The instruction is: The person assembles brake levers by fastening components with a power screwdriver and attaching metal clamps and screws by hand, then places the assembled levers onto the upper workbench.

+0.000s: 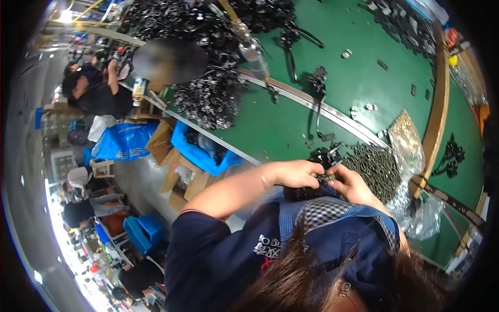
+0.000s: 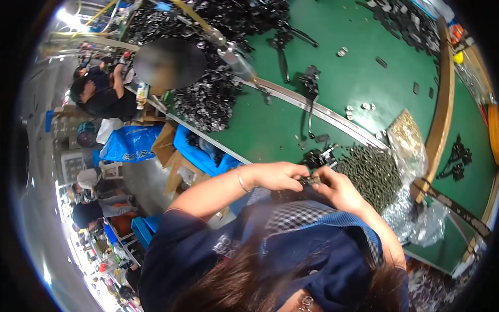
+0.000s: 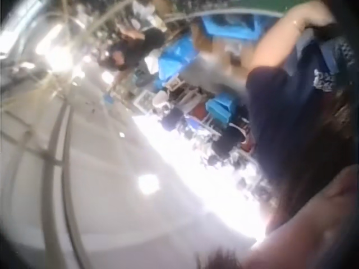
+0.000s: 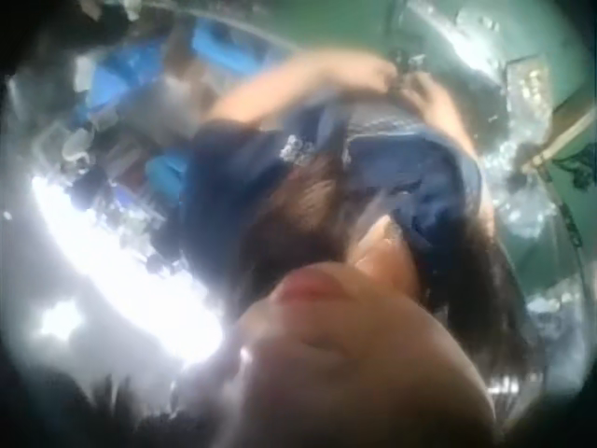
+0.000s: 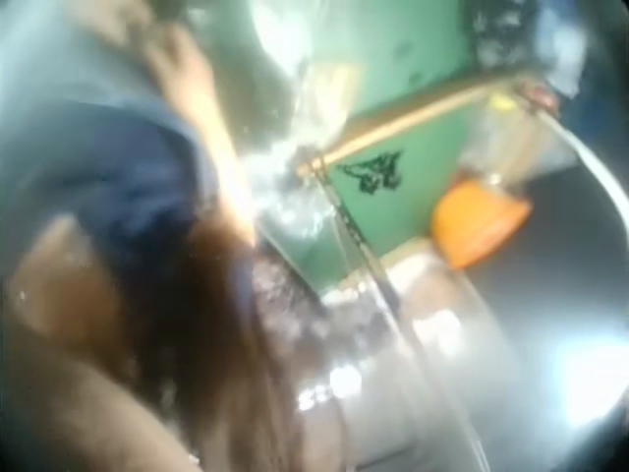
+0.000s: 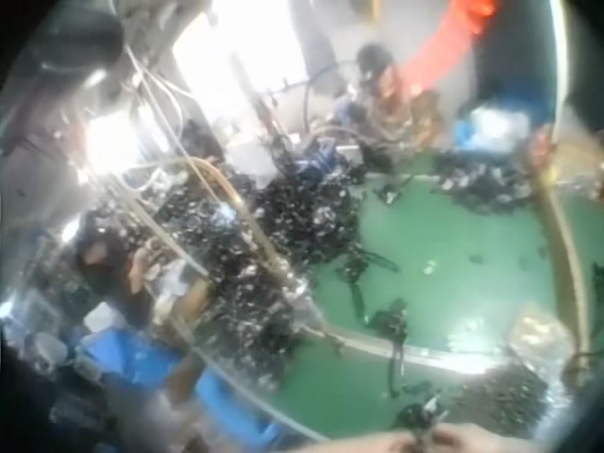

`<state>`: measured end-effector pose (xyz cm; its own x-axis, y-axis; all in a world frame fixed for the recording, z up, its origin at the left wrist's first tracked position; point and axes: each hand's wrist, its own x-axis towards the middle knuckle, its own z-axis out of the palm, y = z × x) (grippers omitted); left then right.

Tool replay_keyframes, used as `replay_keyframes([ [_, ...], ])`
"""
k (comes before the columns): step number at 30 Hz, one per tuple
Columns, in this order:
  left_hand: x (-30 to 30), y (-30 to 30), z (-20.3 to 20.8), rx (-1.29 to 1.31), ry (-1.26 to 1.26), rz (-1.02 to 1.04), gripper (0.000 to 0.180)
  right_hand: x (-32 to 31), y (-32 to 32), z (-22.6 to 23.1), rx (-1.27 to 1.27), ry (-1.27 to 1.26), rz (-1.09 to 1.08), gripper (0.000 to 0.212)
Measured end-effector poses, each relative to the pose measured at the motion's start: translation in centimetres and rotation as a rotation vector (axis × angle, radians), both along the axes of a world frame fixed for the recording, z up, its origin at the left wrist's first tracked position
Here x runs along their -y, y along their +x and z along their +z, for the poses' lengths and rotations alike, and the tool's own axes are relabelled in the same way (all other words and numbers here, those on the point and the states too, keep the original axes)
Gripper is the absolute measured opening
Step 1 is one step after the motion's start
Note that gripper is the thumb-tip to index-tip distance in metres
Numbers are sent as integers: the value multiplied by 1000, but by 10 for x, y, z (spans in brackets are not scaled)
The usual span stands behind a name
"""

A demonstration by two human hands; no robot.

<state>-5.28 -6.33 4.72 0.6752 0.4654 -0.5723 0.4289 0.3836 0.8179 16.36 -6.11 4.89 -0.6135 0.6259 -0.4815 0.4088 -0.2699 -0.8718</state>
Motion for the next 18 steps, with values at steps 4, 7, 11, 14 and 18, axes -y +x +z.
replay_keyframes([
  [4,1,6,-5,-54,94,-35,35,0,8,-10,-181,-385,-113,14],
  [7,-6,13,-7,-108,159,-109,36,-7,15,-12,43,-267,6,40],
  [11,-9,17,-4,-145,157,-86,39,-11,15,-5,44,-254,23,29],
  [14,-12,18,-4,-157,131,-103,40,-10,13,-3,-87,-228,-47,18],
  [18,-8,16,-5,-130,157,-49,37,-15,6,-7,-118,-434,-157,40],
])
